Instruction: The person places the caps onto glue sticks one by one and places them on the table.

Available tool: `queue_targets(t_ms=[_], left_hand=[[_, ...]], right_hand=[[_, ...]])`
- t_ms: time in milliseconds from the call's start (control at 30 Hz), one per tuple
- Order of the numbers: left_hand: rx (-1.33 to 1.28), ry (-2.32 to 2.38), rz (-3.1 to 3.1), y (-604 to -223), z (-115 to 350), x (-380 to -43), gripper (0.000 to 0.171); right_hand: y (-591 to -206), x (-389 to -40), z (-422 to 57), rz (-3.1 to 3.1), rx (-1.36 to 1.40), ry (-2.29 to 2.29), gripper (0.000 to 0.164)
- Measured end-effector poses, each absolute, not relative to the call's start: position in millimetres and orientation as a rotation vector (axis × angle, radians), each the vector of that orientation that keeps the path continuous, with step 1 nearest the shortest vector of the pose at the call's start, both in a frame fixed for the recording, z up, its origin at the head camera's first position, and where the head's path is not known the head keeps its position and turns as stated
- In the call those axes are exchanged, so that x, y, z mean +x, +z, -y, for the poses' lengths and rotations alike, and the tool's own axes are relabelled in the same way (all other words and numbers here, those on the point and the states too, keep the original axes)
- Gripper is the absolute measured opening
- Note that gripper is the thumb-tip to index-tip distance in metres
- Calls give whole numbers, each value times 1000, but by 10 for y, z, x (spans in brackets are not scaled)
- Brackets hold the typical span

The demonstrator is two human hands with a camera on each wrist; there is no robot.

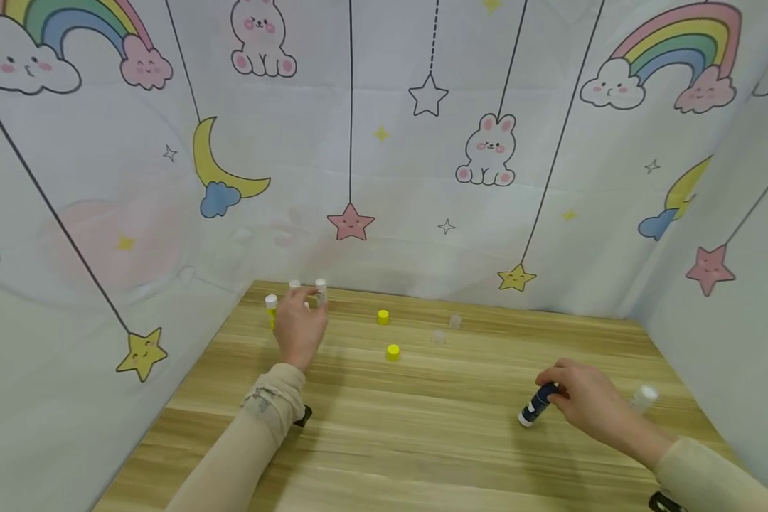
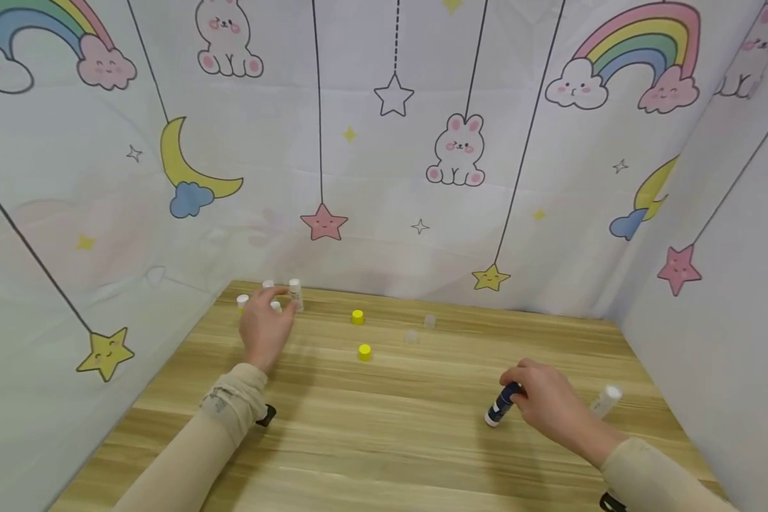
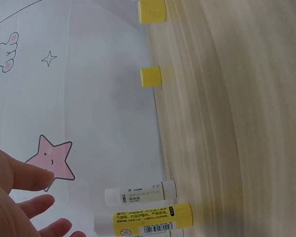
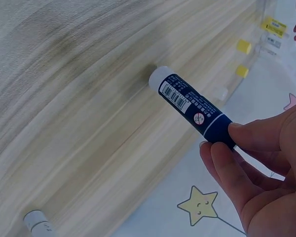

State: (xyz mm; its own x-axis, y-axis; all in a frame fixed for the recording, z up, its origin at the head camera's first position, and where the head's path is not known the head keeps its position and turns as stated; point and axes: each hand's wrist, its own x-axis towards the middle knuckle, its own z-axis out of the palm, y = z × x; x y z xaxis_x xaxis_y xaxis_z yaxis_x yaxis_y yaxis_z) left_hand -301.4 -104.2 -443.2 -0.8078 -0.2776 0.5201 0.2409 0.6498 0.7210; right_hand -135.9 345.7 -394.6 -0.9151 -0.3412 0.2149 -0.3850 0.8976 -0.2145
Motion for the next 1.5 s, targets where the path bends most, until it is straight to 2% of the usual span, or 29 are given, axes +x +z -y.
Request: queue_targets(t_ms=[500, 733, 867, 1167, 1400, 1500], left_hand=[[116, -1159, 2300, -4560, 1165, -3145, 39], [164, -1187, 2368, -4626, 1184, -3202, 53], [180, -1190, 2407, -4658, 1203, -3230, 55], [197, -1213, 2408, -4698, 1249, -3220, 45], [243, -1200, 2400, -4767, 1265, -3219, 21], [249, -1193, 2415, -4773, 1281, -3214, 20]], right_hand=[[-3940, -1282, -3723, 2980, 464, 326, 26], [-3917, -1280, -3882, 3005, 426, 299, 24], [-3907, -1285, -3939, 3002, 414, 287, 25], [-3893, -1276, -4023, 2999, 410, 295, 25], [-3875, -1278, -4078, 3015, 390, 279, 25], [-3873, -1280, -4095, 3021, 388, 285, 25]])
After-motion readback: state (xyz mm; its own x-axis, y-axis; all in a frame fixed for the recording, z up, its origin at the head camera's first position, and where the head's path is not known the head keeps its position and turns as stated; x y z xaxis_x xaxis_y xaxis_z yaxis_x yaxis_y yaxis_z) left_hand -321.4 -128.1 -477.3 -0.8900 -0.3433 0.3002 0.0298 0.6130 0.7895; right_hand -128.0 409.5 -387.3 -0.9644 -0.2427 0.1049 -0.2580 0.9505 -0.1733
